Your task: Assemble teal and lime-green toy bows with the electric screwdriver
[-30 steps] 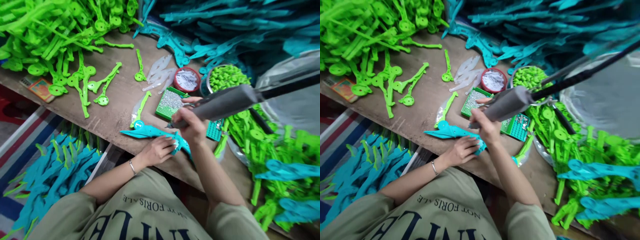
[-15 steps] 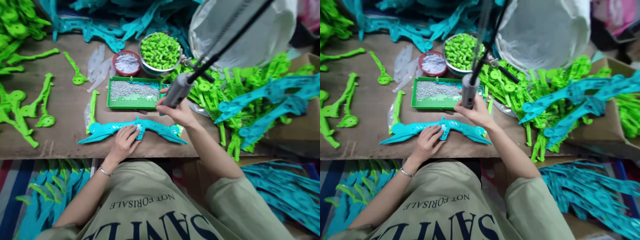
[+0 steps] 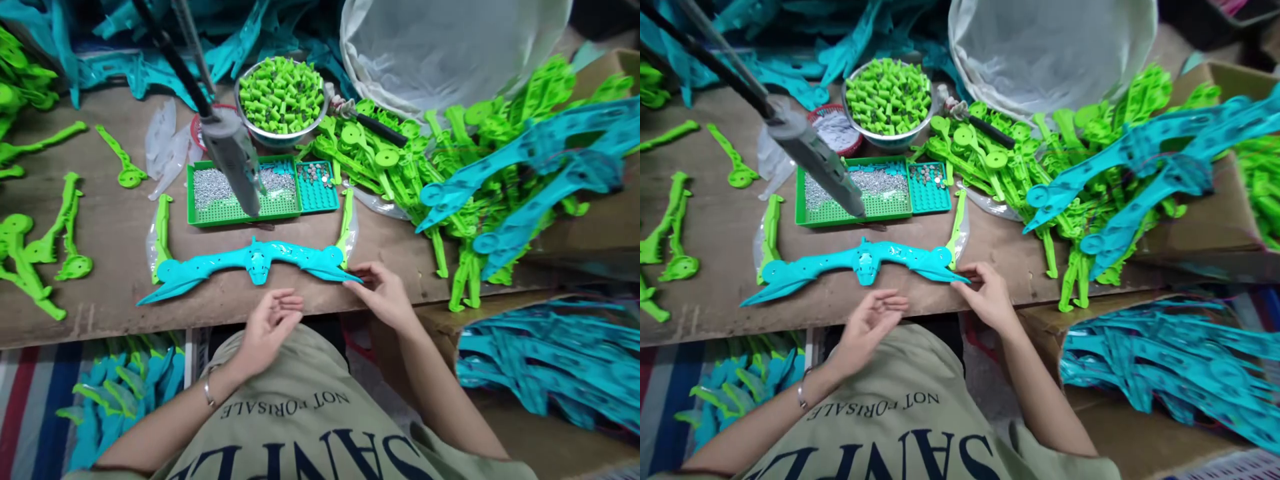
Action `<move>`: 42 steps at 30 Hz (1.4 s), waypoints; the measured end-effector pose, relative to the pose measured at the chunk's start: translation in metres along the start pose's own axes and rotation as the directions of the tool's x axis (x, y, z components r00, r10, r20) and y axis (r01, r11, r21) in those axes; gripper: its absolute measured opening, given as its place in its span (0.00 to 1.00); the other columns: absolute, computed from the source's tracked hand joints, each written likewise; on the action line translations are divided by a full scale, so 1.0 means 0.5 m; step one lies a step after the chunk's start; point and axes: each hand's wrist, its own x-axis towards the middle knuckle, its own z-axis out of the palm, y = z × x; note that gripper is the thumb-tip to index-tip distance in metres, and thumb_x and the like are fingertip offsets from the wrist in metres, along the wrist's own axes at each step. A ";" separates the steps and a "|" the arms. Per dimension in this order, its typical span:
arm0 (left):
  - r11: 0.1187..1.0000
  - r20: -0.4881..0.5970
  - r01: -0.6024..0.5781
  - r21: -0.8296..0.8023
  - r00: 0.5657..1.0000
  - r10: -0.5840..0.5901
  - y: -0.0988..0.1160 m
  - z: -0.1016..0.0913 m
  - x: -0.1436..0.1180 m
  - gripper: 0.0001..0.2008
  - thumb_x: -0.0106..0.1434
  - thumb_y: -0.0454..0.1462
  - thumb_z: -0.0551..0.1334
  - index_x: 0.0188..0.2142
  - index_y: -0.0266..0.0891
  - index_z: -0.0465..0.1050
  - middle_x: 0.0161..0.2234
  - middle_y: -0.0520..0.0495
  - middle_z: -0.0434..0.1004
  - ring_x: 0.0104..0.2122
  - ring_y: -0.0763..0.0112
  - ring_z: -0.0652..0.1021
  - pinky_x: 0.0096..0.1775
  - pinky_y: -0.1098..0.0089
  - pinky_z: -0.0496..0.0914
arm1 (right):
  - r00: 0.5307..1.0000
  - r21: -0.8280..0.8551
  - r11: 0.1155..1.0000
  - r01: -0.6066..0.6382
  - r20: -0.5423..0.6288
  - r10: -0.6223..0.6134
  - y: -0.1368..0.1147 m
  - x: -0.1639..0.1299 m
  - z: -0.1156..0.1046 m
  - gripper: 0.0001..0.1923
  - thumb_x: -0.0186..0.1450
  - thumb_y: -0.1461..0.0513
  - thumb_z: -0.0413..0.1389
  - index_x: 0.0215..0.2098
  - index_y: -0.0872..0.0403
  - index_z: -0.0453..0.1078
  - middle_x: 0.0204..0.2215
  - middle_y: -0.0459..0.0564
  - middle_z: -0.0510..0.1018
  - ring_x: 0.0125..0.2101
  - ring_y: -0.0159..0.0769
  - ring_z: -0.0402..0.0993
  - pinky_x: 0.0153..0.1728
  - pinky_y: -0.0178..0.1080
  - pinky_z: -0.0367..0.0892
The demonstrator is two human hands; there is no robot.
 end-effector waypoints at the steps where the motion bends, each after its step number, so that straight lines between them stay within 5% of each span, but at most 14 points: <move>1: 0.972 0.042 0.155 -0.178 0.988 -0.150 -0.003 0.027 0.005 0.22 0.63 0.44 0.71 0.53 0.40 0.72 0.49 0.38 0.82 0.48 0.58 0.83 0.53 0.56 0.76 | 1.000 0.027 0.999 -0.030 0.011 0.030 0.006 -0.011 0.007 0.18 0.55 0.48 0.68 0.33 0.52 0.78 0.31 0.52 0.84 0.31 0.42 0.80 0.37 0.48 0.76; 3: 0.845 0.088 0.320 -0.429 0.946 -0.313 -0.004 0.071 0.027 0.24 0.59 0.46 0.75 0.50 0.38 0.73 0.50 0.38 0.82 0.50 0.58 0.82 0.57 0.54 0.73 | 0.997 0.085 0.994 -0.073 0.045 0.069 0.009 -0.031 0.019 0.18 0.55 0.47 0.69 0.32 0.52 0.78 0.29 0.51 0.84 0.30 0.41 0.80 0.35 0.46 0.76; 5: 0.762 0.090 0.336 -0.553 0.934 -0.347 0.001 0.097 0.052 0.23 0.56 0.47 0.77 0.44 0.37 0.75 0.48 0.40 0.83 0.51 0.57 0.82 0.60 0.53 0.71 | 0.992 0.119 0.990 -0.072 0.112 0.058 0.001 -0.050 0.021 0.17 0.56 0.48 0.69 0.31 0.52 0.78 0.28 0.50 0.84 0.29 0.40 0.80 0.34 0.44 0.76; 9: 0.737 0.103 0.356 -0.574 0.925 -0.366 0.016 0.102 0.072 0.25 0.51 0.48 0.79 0.39 0.36 0.76 0.43 0.42 0.84 0.47 0.56 0.83 0.56 0.51 0.74 | 0.958 0.084 0.993 0.088 0.265 -0.108 -0.033 -0.068 -0.008 0.12 0.61 0.52 0.68 0.30 0.51 0.78 0.28 0.48 0.83 0.28 0.38 0.80 0.31 0.40 0.75; 11: 0.724 0.137 0.417 -0.549 0.900 -0.414 0.017 0.093 0.063 0.24 0.51 0.46 0.80 0.40 0.36 0.76 0.40 0.43 0.85 0.44 0.59 0.84 0.54 0.53 0.76 | 0.942 0.011 0.965 0.263 0.215 -0.259 -0.049 -0.056 -0.030 0.08 0.65 0.56 0.64 0.32 0.51 0.77 0.29 0.49 0.83 0.30 0.37 0.80 0.33 0.40 0.75; 14: 0.688 0.184 0.499 -0.527 0.857 -0.481 0.013 0.081 0.046 0.22 0.53 0.44 0.79 0.40 0.37 0.75 0.37 0.46 0.84 0.38 0.63 0.84 0.49 0.57 0.78 | 0.834 -0.233 0.801 0.551 0.110 -0.541 -0.059 -0.008 -0.051 0.06 0.68 0.62 0.59 0.42 0.52 0.76 0.41 0.53 0.84 0.42 0.44 0.80 0.45 0.48 0.74; 17: 0.684 0.192 0.494 -0.536 0.861 -0.471 0.010 0.081 0.037 0.22 0.53 0.43 0.79 0.40 0.36 0.75 0.35 0.46 0.84 0.36 0.63 0.84 0.46 0.58 0.80 | 0.687 -0.428 0.554 0.714 0.274 -0.673 -0.053 0.050 -0.048 0.11 0.68 0.62 0.55 0.48 0.51 0.75 0.49 0.52 0.82 0.56 0.50 0.73 0.62 0.59 0.62; 20: 0.690 0.156 0.444 -0.572 0.884 -0.440 0.012 0.089 0.036 0.22 0.52 0.42 0.79 0.40 0.36 0.75 0.37 0.45 0.84 0.38 0.62 0.85 0.48 0.56 0.80 | 0.627 -0.528 0.395 0.752 0.387 -0.676 -0.043 0.082 -0.029 0.11 0.72 0.59 0.52 0.36 0.50 0.75 0.34 0.48 0.81 0.46 0.45 0.73 0.63 0.57 0.57; 23: 0.677 0.095 0.389 -0.625 0.898 -0.429 0.017 0.098 0.035 0.21 0.51 0.41 0.80 0.39 0.36 0.75 0.38 0.46 0.84 0.39 0.62 0.85 0.50 0.54 0.79 | 0.605 -0.599 0.304 0.741 0.399 -0.689 -0.045 0.070 -0.011 0.21 0.74 0.58 0.49 0.24 0.51 0.71 0.22 0.48 0.72 0.30 0.40 0.65 0.46 0.48 0.63; 26: 0.664 0.084 0.367 -0.651 0.905 -0.418 0.021 0.104 0.033 0.21 0.52 0.42 0.79 0.40 0.35 0.76 0.39 0.44 0.84 0.38 0.62 0.85 0.50 0.53 0.79 | 0.681 -0.695 0.321 0.643 0.328 -0.655 -0.057 0.034 -0.001 0.22 0.74 0.60 0.48 0.23 0.53 0.70 0.20 0.50 0.72 0.27 0.39 0.62 0.36 0.45 0.56; 30: 0.655 0.095 0.367 -0.660 0.906 -0.413 0.014 0.118 0.039 0.18 0.55 0.41 0.78 0.40 0.35 0.76 0.40 0.43 0.84 0.40 0.62 0.84 0.51 0.53 0.79 | 0.740 -0.718 0.363 0.594 0.311 -0.597 -0.052 0.029 0.005 0.22 0.74 0.61 0.47 0.24 0.53 0.71 0.21 0.51 0.73 0.28 0.40 0.63 0.37 0.45 0.53; 37: 0.617 0.232 0.485 -0.620 0.864 -0.447 0.013 0.098 0.036 0.13 0.60 0.38 0.75 0.39 0.35 0.77 0.41 0.40 0.84 0.39 0.60 0.86 0.51 0.57 0.78 | 0.637 -0.559 0.358 0.748 0.452 -0.624 0.036 0.129 -0.025 0.23 0.75 0.61 0.44 0.23 0.51 0.68 0.23 0.51 0.73 0.29 0.41 0.64 0.37 0.45 0.58; 40: 0.613 0.304 0.545 -0.571 0.835 -0.459 0.016 0.035 -0.001 0.15 0.61 0.39 0.74 0.45 0.34 0.78 0.43 0.35 0.84 0.39 0.57 0.86 0.48 0.57 0.79 | 0.573 -0.511 0.348 0.786 0.390 -0.721 0.011 0.146 -0.019 0.18 0.73 0.59 0.50 0.26 0.49 0.69 0.27 0.54 0.76 0.29 0.43 0.65 0.34 0.47 0.59; 42: 0.637 0.248 0.502 -0.585 0.859 -0.449 0.011 -0.011 -0.034 0.15 0.62 0.40 0.73 0.45 0.33 0.78 0.43 0.34 0.85 0.38 0.59 0.86 0.45 0.61 0.79 | 0.522 -0.407 0.379 0.831 0.331 -0.786 -0.042 0.139 0.015 0.10 0.71 0.60 0.55 0.31 0.49 0.72 0.31 0.56 0.79 0.31 0.44 0.69 0.35 0.48 0.62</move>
